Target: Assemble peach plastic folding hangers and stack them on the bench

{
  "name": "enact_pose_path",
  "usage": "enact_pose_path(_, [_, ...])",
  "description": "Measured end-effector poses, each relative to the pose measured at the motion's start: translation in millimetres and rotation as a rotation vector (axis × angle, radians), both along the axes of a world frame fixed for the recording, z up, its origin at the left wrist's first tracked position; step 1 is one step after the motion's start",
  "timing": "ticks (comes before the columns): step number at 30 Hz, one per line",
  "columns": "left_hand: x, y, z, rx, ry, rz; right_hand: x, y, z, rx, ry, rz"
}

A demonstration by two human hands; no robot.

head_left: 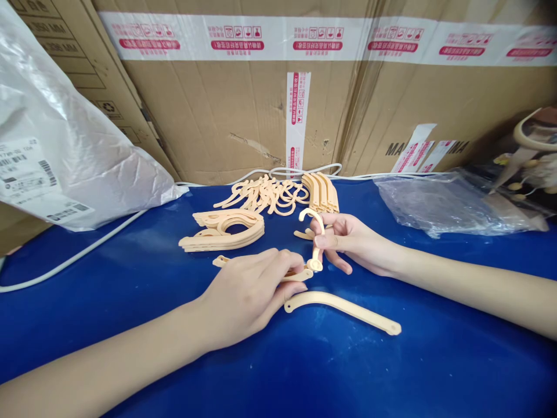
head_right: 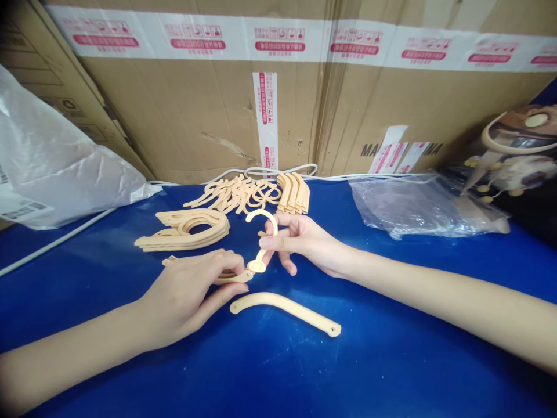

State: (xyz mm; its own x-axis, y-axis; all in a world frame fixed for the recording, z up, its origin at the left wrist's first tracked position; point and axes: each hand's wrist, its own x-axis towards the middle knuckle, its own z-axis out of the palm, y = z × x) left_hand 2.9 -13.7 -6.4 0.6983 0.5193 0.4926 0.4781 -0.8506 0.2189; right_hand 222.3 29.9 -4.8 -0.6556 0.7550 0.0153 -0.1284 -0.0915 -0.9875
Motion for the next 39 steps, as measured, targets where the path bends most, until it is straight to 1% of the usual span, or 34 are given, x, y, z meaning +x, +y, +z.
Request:
enact_pose_path(5, [-0.6,-0.3,1.6,-0.011,-0.006,-0.021,0.4,0.1,-0.3,0.003,0.001,0.001])
enact_pose_path(11, [-0.6,-0.1,1.4,-0.009,0.000,-0.050,-0.3,0.8,-1.0,0.002,-0.028,0.059])
enact_pose_path(16, [-0.7,-0.3,2.2,-0.031,0.020,-0.059,-2.3,0.3,-0.1,0.005,-0.030,0.062])
enact_pose_path(20, [-1.2,-0.6,1.2,-0.030,0.033,-0.059,-4.0,-0.9,0.7,0.024,-0.057,0.042])
enact_pose_path(25, [-1.6,1.3,-1.0,-0.057,0.052,-0.033,-4.6,-2.8,1.0,0.043,-0.092,-0.022])
enact_pose_path(28, [-1.1,2.4,-1.6,-0.024,0.063,-0.028,-5.1,-3.8,1.3,0.065,-0.095,-0.025])
enact_pose_path(34, [0.3,2.2,-1.2,0.025,0.098,-0.005,-5.6,-5.2,0.4,0.154,-0.113,-0.064])
enact_pose_path(39, [0.1,1.4,-0.7,0.056,0.121,0.000,-4.4,-6.6,-1.9,0.178,-0.119,-0.075])
